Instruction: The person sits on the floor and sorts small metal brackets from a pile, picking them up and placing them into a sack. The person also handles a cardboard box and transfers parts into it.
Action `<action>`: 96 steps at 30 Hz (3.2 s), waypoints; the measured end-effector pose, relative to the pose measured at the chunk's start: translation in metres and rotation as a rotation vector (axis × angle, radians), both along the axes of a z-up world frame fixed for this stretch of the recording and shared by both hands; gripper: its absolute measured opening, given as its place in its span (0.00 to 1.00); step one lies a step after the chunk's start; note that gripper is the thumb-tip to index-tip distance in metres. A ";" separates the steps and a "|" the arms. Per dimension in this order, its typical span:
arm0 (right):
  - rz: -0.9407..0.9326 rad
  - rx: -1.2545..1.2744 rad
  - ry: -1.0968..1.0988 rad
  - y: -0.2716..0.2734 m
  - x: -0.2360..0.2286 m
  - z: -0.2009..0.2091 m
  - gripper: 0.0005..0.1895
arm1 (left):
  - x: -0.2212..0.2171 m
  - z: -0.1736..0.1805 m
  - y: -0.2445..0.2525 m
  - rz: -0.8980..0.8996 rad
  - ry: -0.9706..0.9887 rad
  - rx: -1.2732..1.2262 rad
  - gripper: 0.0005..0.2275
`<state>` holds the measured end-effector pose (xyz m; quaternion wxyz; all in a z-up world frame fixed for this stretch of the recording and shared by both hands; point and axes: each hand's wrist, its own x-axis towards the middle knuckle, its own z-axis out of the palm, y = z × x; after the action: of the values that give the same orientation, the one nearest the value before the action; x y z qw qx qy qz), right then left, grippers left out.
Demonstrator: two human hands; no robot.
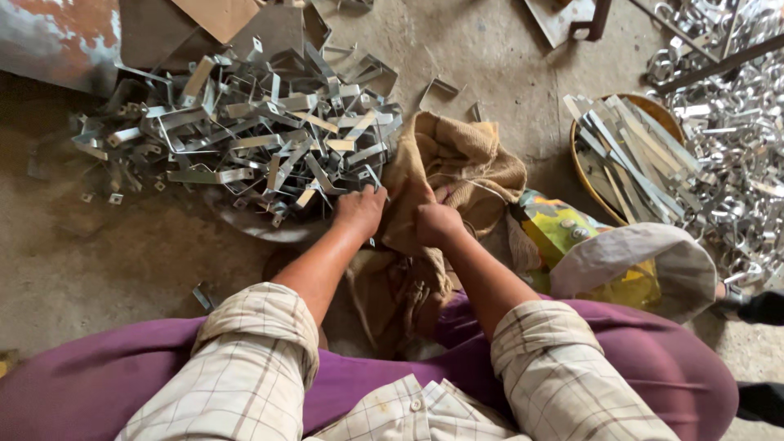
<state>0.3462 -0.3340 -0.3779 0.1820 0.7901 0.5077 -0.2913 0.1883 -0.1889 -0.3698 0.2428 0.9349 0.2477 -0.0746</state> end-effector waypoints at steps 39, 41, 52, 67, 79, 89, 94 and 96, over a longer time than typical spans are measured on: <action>-1.308 1.302 1.718 0.053 0.090 0.204 0.13 | 0.043 0.251 0.079 0.057 -0.722 -0.896 0.17; -1.349 1.251 1.617 0.055 0.088 0.200 0.13 | 0.042 0.255 0.077 0.020 -0.701 -0.908 0.19; -1.491 1.085 1.592 0.106 0.039 0.145 0.29 | 0.025 0.207 0.108 0.246 -0.335 -0.885 0.13; 0.807 0.019 0.237 0.041 0.000 -0.105 0.09 | -0.044 0.106 0.136 0.926 -0.564 -1.178 0.07; 0.284 0.082 0.502 -0.020 0.098 -0.064 0.13 | -0.083 0.031 0.069 0.803 -0.495 -1.095 0.09; -0.359 0.257 0.674 0.031 0.014 0.104 0.13 | -0.046 0.093 0.001 0.763 -0.454 -1.336 0.16; 0.103 0.515 0.338 0.059 -0.046 0.136 0.08 | -0.035 0.101 0.008 0.960 -0.654 -1.160 0.07; 0.014 0.574 0.455 0.059 -0.050 0.143 0.12 | -0.039 0.107 0.019 1.013 -0.733 -1.197 0.04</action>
<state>0.2965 -0.2750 -0.2345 -0.1627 0.7205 0.6018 -0.3037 0.1492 -0.1703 -0.2625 0.7627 0.3921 0.4595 0.2310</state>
